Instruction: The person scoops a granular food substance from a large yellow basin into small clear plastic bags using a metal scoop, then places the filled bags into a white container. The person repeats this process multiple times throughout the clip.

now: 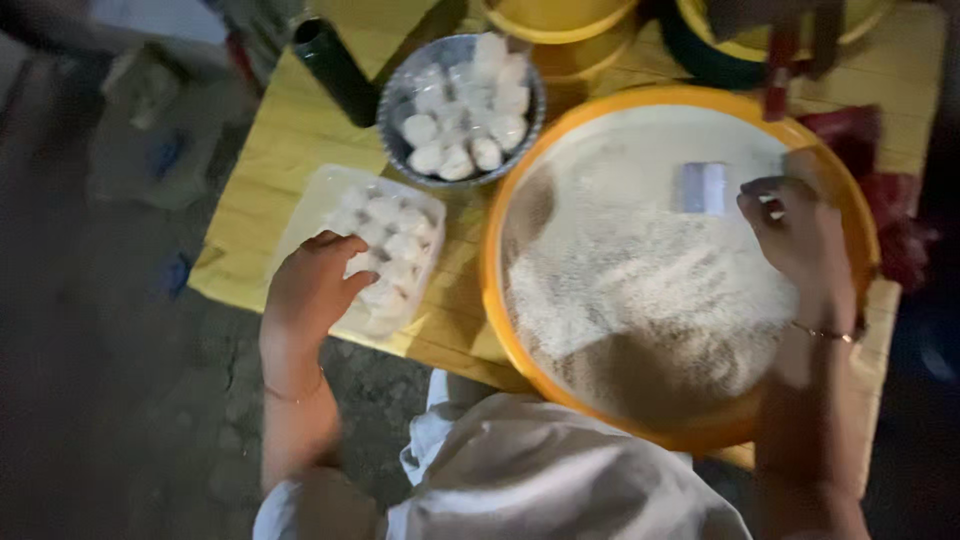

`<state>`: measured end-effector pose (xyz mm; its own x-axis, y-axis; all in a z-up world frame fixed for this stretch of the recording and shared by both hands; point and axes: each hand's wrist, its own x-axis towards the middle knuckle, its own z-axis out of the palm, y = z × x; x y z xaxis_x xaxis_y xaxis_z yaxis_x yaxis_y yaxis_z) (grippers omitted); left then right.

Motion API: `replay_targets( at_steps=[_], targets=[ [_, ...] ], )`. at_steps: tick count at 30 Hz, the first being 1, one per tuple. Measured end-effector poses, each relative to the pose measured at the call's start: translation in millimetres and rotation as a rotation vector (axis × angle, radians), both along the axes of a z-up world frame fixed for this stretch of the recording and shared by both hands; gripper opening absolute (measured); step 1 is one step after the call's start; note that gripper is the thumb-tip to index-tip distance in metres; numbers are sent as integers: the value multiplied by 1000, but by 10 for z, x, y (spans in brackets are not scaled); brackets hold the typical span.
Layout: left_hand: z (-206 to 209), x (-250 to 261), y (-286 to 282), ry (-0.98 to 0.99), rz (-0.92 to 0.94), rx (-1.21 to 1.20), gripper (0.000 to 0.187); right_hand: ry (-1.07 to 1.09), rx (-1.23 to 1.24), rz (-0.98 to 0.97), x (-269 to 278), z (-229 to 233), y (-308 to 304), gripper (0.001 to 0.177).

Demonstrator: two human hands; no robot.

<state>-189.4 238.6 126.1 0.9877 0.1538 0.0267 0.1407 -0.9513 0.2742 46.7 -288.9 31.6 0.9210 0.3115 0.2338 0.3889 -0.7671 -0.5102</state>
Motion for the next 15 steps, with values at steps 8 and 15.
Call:
replay_targets(
  at_steps=[8,15],
  targets=[
    [-163,1207,-1566,-364,-392,-379,27,24,-129,-271,343,-1022,-74,37],
    [-1090,2169,-2648,-419,-356,-450,14,-232,-290,-303,206,-857,284,69]
  ],
)
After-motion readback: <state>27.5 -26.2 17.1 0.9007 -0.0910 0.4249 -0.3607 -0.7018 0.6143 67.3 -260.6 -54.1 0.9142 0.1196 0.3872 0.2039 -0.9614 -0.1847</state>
